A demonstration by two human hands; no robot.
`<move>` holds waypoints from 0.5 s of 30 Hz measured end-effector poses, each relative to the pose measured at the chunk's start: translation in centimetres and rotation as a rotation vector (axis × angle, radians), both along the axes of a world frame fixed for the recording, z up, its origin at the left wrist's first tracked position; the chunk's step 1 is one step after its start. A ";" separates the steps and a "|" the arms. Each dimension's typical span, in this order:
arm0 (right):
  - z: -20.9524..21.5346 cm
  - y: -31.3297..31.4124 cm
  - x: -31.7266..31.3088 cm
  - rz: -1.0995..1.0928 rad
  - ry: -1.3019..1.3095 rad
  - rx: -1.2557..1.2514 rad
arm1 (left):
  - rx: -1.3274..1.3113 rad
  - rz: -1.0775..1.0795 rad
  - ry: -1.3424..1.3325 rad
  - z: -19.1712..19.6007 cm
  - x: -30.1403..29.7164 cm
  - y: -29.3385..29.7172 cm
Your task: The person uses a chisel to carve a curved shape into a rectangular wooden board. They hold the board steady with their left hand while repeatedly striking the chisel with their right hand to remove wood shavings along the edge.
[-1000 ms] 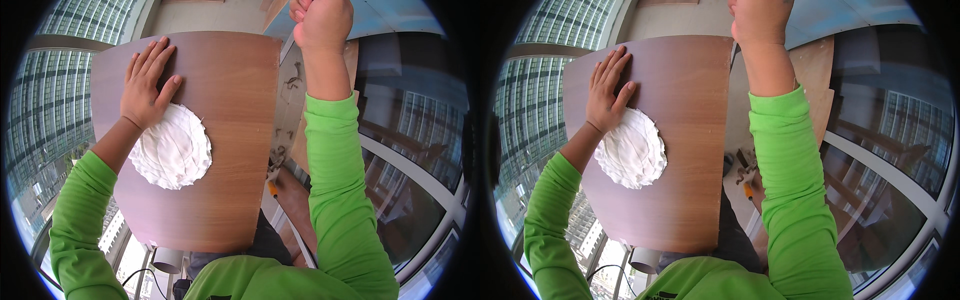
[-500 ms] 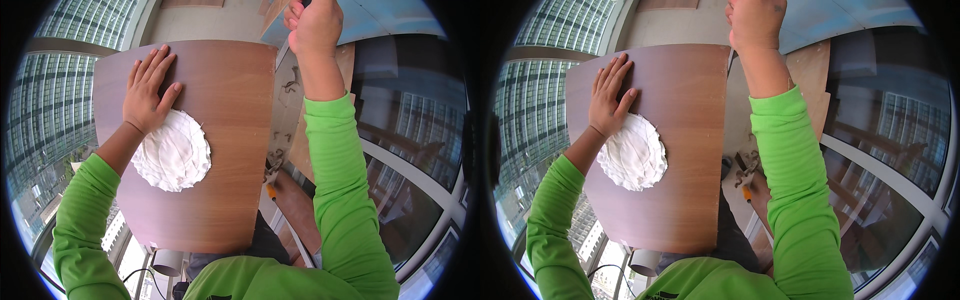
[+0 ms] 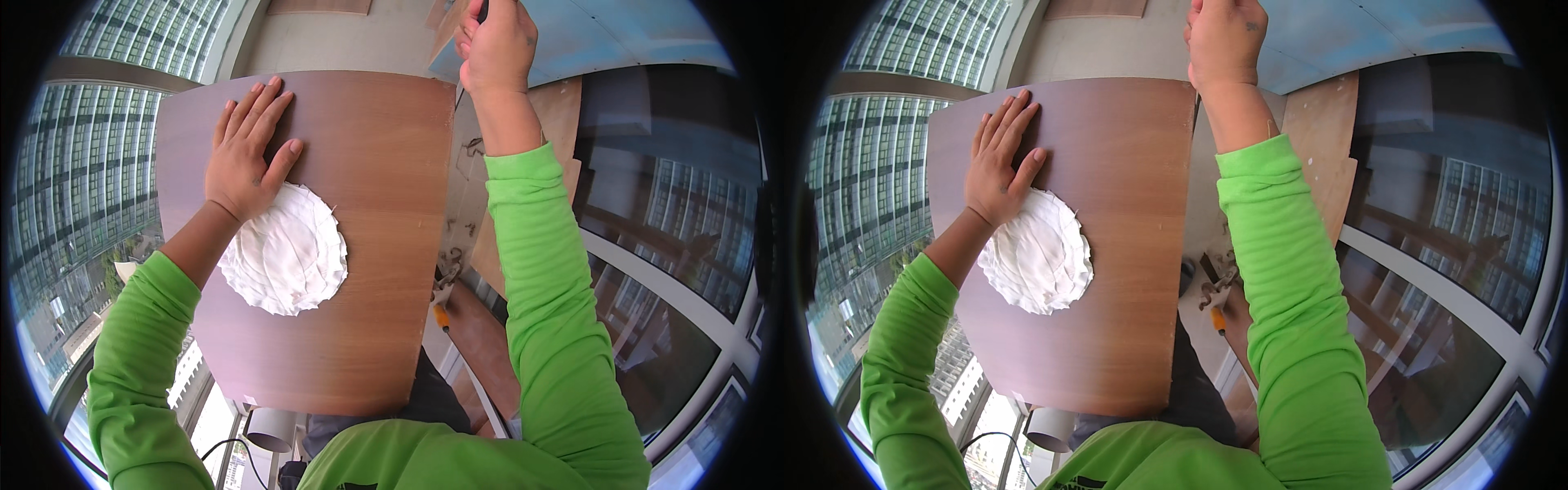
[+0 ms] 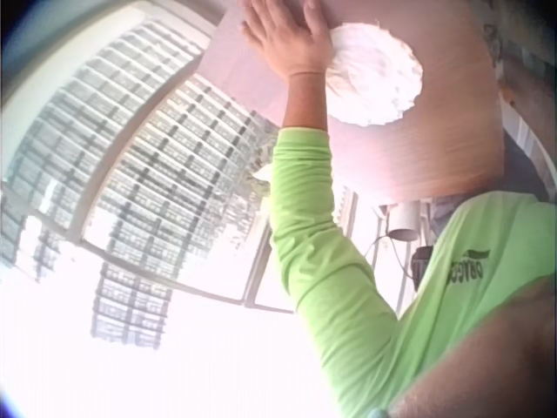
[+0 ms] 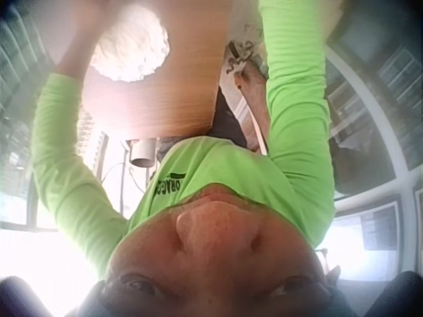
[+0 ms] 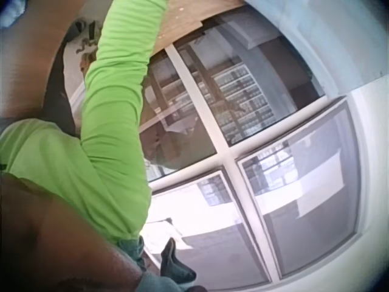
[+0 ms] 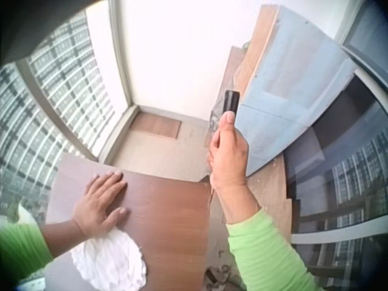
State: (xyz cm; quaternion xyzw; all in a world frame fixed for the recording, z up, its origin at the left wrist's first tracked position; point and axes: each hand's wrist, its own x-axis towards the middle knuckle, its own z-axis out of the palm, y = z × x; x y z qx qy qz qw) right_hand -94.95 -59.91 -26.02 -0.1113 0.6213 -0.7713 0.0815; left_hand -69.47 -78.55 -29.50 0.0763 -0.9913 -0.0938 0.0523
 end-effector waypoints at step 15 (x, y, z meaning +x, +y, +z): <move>3.0 0.3 0.8 0.058 0.025 -0.098 | 0.021 -0.001 0.004 0.3 0.0 -0.2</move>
